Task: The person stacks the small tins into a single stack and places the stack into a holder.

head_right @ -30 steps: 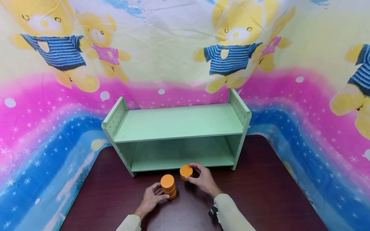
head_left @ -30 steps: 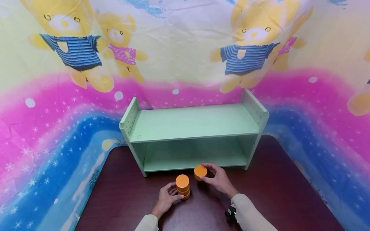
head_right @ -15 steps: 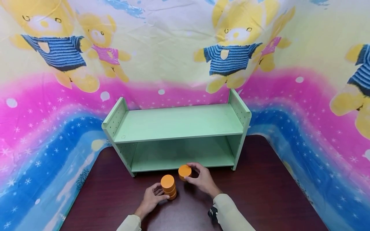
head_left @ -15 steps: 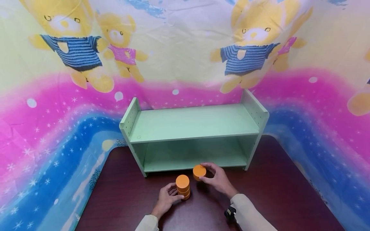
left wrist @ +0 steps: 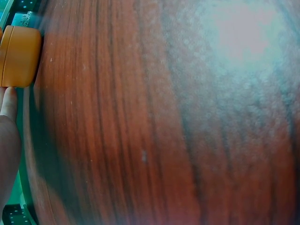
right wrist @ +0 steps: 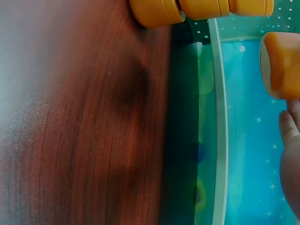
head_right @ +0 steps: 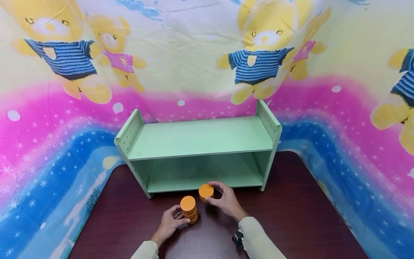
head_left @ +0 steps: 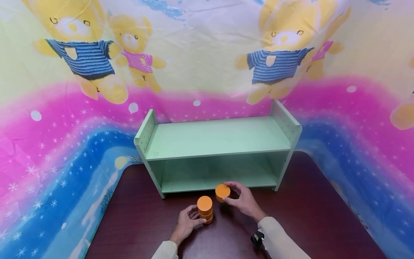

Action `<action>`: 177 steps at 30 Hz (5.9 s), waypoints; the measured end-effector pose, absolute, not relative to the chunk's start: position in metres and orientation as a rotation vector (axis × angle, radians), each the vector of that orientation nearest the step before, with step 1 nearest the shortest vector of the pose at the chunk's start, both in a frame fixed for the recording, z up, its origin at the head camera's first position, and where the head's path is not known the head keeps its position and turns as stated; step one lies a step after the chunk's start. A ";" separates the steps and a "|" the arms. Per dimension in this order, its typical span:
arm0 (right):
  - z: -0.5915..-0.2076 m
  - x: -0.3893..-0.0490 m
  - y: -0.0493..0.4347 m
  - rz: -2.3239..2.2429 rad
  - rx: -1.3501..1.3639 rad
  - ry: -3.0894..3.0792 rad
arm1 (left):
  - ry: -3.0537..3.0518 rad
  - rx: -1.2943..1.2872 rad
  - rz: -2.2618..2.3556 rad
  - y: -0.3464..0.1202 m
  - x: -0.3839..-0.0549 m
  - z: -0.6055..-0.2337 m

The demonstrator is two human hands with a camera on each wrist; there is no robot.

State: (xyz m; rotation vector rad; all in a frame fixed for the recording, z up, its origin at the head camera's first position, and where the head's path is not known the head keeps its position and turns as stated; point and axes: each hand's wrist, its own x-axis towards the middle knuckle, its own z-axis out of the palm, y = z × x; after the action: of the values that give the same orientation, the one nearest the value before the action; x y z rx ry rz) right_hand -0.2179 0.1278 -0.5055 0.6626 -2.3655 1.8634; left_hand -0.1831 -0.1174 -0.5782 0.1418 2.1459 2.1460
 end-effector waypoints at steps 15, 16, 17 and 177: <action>-0.499 -0.219 0.126 1.852 0.714 -2.348 | 2.145 0.158 2.150 -0.117 -0.184 -0.580; -0.498 -0.219 0.126 1.853 0.714 -2.348 | 2.144 0.156 2.150 -0.117 -0.184 -0.580; -0.498 -0.219 0.125 1.857 0.715 -2.347 | 2.147 0.159 2.148 -0.118 -0.184 -0.580; -0.489 -0.206 0.078 1.917 0.950 -2.352 | 2.150 0.166 2.126 -0.122 -0.194 -0.606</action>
State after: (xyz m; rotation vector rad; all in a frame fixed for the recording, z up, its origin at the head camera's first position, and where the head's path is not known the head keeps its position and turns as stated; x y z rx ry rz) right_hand -0.2058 0.0782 -0.4892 0.9505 -2.3521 1.9171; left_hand -0.1938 -0.1223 -0.6063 0.1656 2.1499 2.1256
